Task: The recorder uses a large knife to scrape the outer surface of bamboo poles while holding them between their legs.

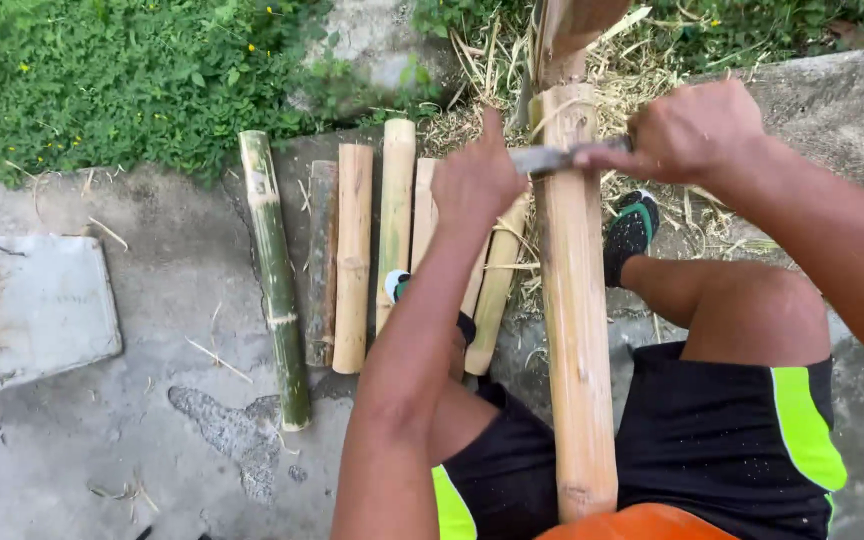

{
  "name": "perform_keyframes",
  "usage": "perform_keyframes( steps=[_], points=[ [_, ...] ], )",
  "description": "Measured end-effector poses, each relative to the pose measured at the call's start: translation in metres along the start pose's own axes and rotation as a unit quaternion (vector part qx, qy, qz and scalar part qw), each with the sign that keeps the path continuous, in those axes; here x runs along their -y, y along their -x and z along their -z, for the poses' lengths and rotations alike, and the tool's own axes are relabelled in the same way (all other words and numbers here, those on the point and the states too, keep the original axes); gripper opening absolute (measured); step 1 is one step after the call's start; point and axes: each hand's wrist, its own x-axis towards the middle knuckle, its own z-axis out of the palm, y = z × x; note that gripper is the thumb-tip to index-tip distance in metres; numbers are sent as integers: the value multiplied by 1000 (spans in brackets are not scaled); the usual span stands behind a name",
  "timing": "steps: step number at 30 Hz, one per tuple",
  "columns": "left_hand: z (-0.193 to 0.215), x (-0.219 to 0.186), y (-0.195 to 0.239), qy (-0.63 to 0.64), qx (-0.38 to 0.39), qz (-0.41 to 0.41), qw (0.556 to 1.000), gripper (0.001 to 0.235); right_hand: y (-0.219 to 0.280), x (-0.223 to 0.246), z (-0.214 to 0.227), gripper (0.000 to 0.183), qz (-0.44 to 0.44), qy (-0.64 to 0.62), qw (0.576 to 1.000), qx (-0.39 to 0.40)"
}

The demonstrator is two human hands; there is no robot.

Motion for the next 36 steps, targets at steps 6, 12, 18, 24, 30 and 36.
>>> perform_keyframes(
  steps=[6, 12, 18, 24, 30, 36],
  points=[
    [10, -8, -24, 2, -19, -2, 1000, 86, -31, -13, -30, 92, 30, -16, 999, -41],
    [21, -2, -64, -75, -53, -4, 996, 48, -73, -28, -7, 90, 28, -37, 990, -131],
    [-7, -2, -17, 13, 2, -9, 1000, 55, -16, -11, -11, 93, 0, -10, 999, -39],
    [-34, -5, 26, 59, -4, -28, 998, 58, 38, 1, 9, 86, 39, 23, 999, -12],
    [-6, -13, 25, 93, -14, -19, 995, 60, 16, -5, -6, 88, 1, 48, 999, -8],
    [-25, -9, 44, 66, -51, -33, 996, 63, 52, 13, 8, 89, 11, 48, 999, -4]
  ],
)
